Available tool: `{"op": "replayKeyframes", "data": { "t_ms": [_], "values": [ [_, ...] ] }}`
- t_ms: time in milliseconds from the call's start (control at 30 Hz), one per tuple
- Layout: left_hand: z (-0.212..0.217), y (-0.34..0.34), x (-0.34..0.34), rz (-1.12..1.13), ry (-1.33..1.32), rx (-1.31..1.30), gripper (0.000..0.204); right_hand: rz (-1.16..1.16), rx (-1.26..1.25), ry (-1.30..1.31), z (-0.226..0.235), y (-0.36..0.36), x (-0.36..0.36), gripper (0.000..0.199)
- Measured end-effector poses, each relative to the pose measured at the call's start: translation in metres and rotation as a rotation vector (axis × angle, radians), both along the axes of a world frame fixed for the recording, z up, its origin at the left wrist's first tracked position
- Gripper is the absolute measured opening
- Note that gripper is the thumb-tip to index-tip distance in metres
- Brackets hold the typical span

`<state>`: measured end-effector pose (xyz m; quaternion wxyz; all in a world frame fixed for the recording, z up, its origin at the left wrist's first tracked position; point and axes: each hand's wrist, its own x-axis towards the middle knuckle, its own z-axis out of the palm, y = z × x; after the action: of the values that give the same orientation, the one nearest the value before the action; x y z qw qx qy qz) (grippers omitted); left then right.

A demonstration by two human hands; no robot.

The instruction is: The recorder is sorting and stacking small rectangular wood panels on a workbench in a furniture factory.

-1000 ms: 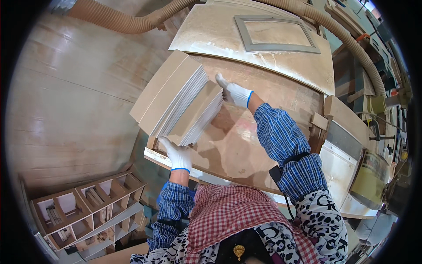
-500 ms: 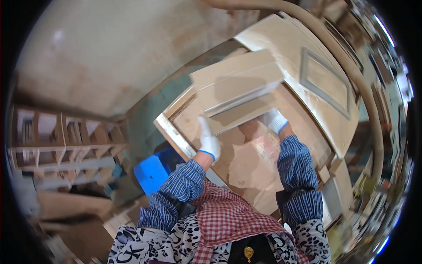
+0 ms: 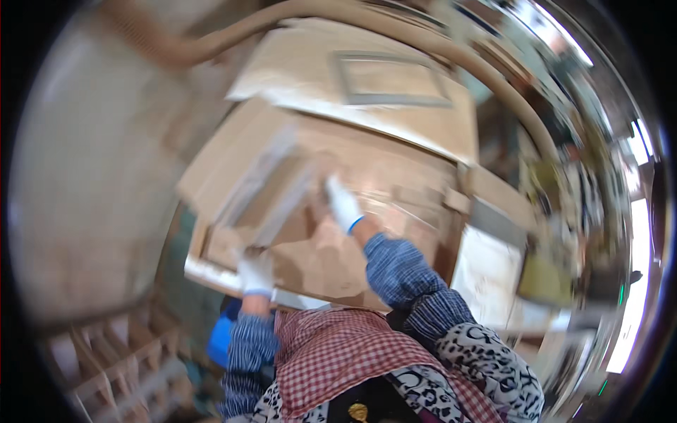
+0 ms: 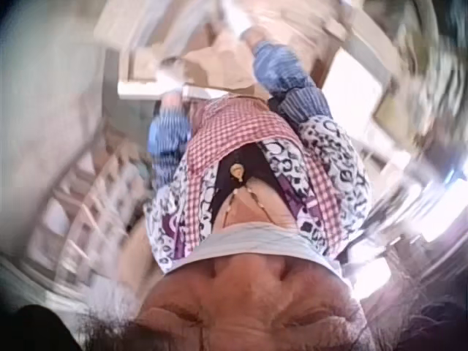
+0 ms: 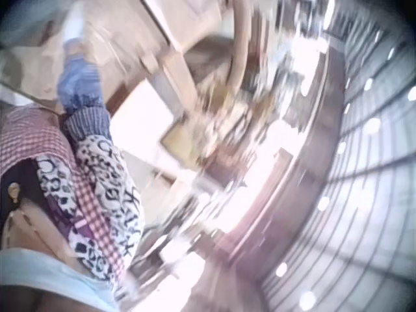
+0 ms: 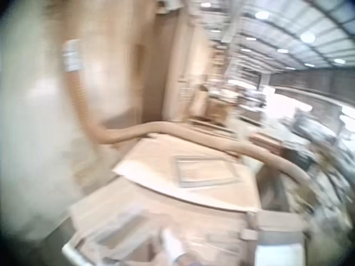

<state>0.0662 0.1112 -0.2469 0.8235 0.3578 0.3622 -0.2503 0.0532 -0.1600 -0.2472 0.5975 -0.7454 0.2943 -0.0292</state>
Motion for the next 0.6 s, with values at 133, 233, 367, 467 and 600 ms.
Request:
{"op": "replayKeyframes", "data": {
  "t_ms": [133,233,367,467,600],
  "values": [
    [0.0,0.043,-0.045,-0.142,-0.134,-0.258,0.049,0.145,-0.25,-0.073,0.001,0.011,-0.119,0.039],
    [0.037,0.028,-0.067,-0.422,-0.121,-0.059,0.051,-0.132,-0.265,0.112,0.035,-0.021,-0.185,0.047],
    [0.055,-0.009,-0.08,-0.764,-0.259,0.133,0.062,-0.073,-0.992,0.159,0.032,-0.098,-0.212,0.064],
    [0.057,-0.028,-0.082,-0.863,-0.336,0.222,0.059,0.053,-0.992,0.416,0.057,-0.137,-0.173,0.075],
    [0.068,-0.045,-0.091,-0.999,-0.478,0.255,0.053,0.131,-0.908,0.521,0.026,-0.181,-0.159,0.068]
  ]
}}
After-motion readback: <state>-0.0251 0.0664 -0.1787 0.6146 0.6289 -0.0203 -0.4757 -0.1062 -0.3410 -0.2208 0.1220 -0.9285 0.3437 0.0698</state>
